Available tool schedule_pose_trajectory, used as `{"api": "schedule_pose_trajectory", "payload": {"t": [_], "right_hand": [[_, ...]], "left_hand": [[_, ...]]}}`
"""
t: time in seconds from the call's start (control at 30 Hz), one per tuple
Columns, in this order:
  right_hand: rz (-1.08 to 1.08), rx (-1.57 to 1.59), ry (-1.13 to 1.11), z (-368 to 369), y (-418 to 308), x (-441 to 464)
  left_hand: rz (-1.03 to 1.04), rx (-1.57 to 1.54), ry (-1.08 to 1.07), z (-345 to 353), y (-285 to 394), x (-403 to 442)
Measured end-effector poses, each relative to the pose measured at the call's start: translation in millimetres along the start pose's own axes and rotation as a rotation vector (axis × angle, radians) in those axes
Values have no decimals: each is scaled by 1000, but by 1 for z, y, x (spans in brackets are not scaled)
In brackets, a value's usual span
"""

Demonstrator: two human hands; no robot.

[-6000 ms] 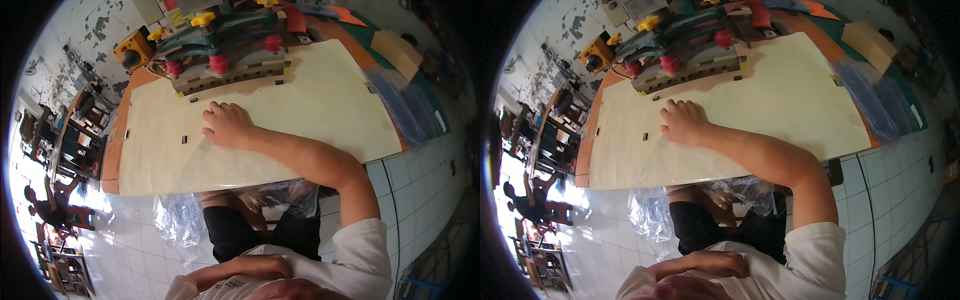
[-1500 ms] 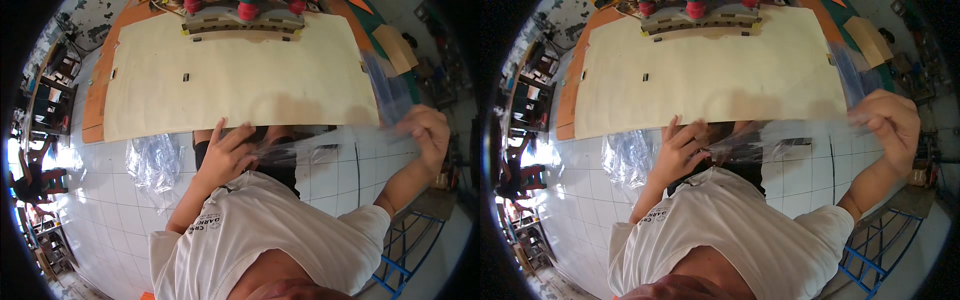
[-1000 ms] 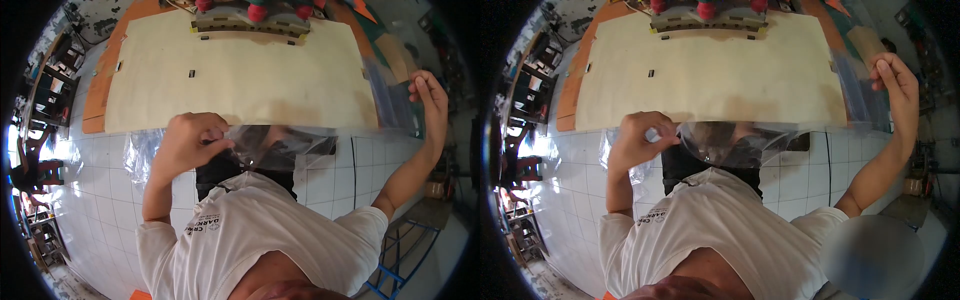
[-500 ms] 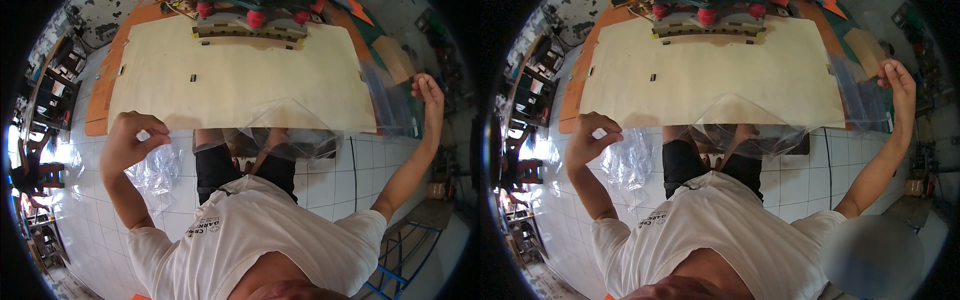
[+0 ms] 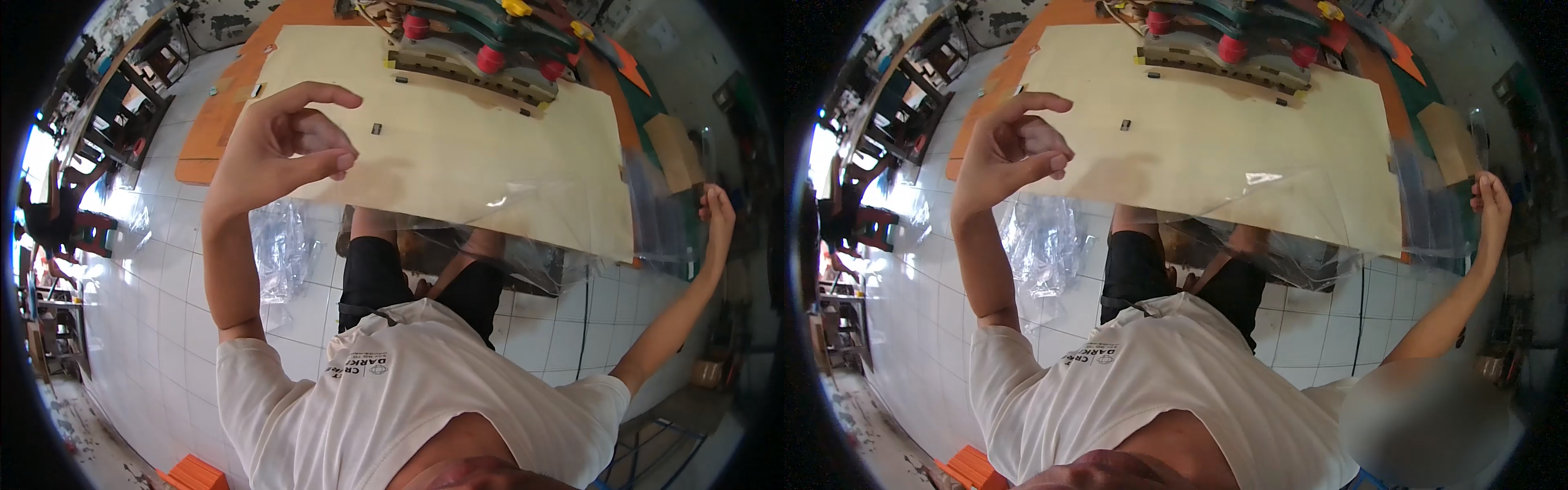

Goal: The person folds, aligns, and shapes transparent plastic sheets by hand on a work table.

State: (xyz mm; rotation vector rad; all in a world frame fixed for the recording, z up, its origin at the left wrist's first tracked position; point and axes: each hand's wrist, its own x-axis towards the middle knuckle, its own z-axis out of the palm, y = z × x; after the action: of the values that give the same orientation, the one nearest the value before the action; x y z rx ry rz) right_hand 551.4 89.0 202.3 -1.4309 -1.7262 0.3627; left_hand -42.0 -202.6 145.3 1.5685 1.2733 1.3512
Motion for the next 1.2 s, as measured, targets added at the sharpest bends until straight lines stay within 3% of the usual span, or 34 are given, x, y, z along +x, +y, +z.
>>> {"api": "schedule_pose_trajectory", "payload": {"t": [0.43, 0.63, 0.7, 0.77, 0.97, 1.07, 1.13, 1.2], "right_hand": [[27, 9, -9, -9, 16, -5], [28, -15, -69, 8, 6, -16], [41, -50, -59, 13, -1, -26], [-39, 38, -213, 15, -6, -34], [-101, 204, -310, 20, -31, -69], [-100, 253, -403, 30, -32, -85], [-97, 260, -464, 42, -27, -92], [-66, 225, -696, 58, -23, -98]], "left_hand": [[81, -84, 6, 7, 0, 8], [73, -46, 84, 10, 1, 6], [167, 120, 194, 14, 0, 6], [210, 181, 282, 14, -4, 4], [414, 215, 663, 2, 12, -13], [507, 386, 837, -9, 21, -21], [522, 417, 841, -12, 28, -26], [420, 490, 645, -10, 40, -31]]}}
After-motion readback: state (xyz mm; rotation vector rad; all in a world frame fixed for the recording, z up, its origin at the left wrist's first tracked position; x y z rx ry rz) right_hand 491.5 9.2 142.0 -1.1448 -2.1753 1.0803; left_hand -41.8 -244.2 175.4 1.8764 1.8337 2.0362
